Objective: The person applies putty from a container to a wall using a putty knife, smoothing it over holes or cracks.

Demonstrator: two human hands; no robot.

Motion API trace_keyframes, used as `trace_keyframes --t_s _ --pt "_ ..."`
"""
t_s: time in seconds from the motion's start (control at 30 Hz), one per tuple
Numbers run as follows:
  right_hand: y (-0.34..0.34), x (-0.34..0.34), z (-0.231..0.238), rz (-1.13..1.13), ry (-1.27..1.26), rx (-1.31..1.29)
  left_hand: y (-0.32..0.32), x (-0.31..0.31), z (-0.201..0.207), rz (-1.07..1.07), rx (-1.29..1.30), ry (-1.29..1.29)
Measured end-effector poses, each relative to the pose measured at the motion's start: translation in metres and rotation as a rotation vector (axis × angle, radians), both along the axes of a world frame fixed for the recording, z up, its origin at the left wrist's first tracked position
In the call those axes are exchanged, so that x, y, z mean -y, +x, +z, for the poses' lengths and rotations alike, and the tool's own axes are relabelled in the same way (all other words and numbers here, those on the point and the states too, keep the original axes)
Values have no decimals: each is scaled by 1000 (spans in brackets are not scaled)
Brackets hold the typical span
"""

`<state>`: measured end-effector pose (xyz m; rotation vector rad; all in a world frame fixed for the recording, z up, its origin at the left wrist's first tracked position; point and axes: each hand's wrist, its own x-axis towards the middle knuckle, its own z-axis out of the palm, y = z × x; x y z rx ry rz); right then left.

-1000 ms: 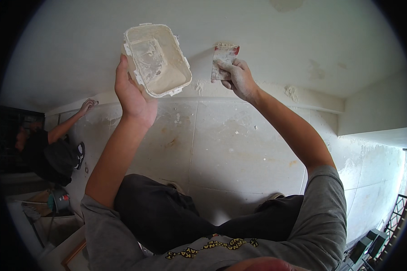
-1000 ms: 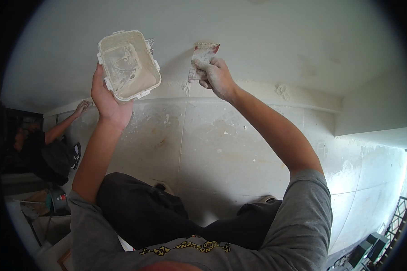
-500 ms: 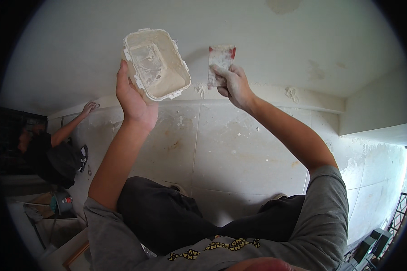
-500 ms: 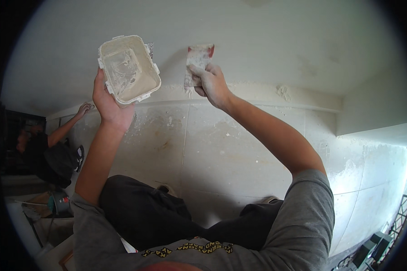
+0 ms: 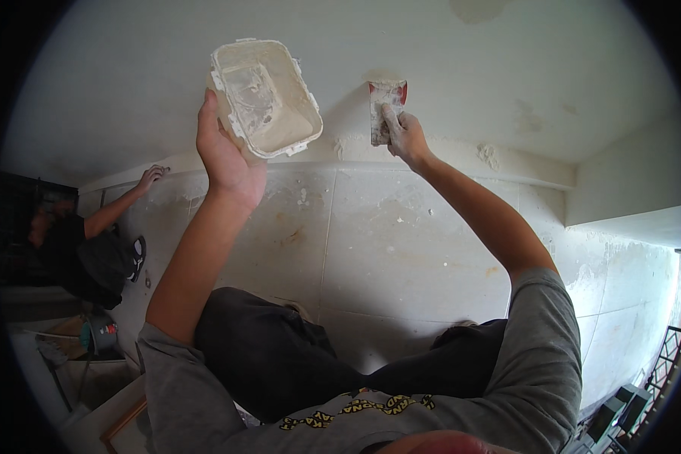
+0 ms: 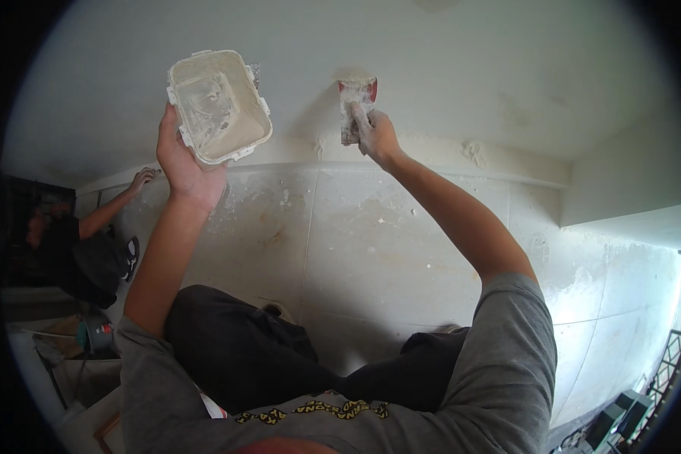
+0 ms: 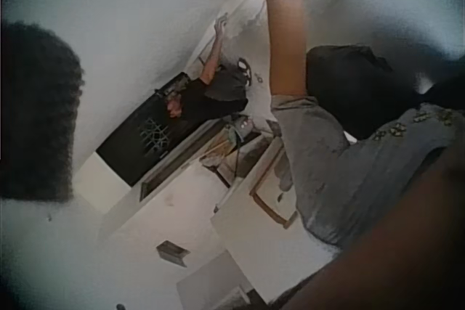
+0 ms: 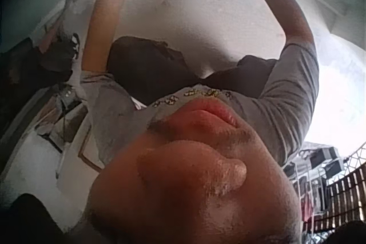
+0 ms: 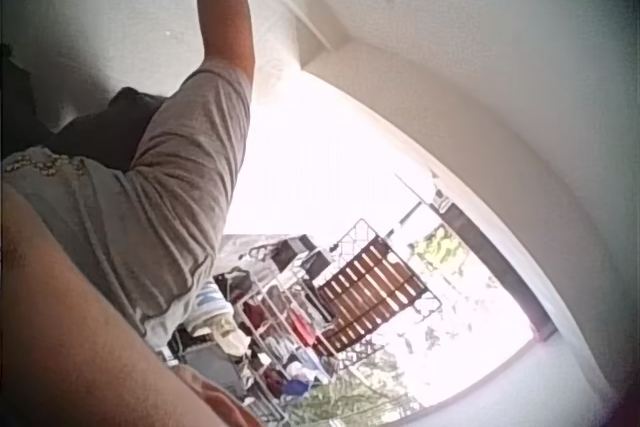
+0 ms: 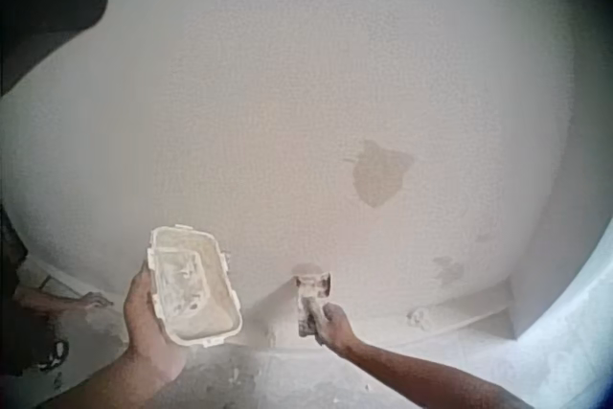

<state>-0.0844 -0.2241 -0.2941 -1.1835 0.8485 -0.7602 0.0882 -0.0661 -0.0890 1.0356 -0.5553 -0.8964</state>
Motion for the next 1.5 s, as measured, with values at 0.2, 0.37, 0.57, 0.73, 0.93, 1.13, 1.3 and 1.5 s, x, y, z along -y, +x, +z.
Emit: trace_keyframes --t_s 0.2,0.37,0.57,0.73,0.93,1.13,1.3,1.5 --pt "5 8 -4 -43 -163 -120 -2 0 3 -5 -6 -3" --pt "6 18 0 -13 -208 -103 -3 -2 4 -36 8 -16" --pt "3 21 20 19 -321 3 -7 -4 4 -11 3 -8" --pt "9 -11 9 107 -120 -18 1 -6 8 -20 15 -22" --pt "7 3 -6 173 26 5 -6 -3 6 -24 5 -15" --pt "13 -4 -2 182 35 87 -4 -5 9 -6 18 5" --pt "12 -4 -3 149 6 77 -2 -3 5 -11 -5 1" --pt "14 6 0 109 -57 -17 -6 -3 1 1 16 -1"
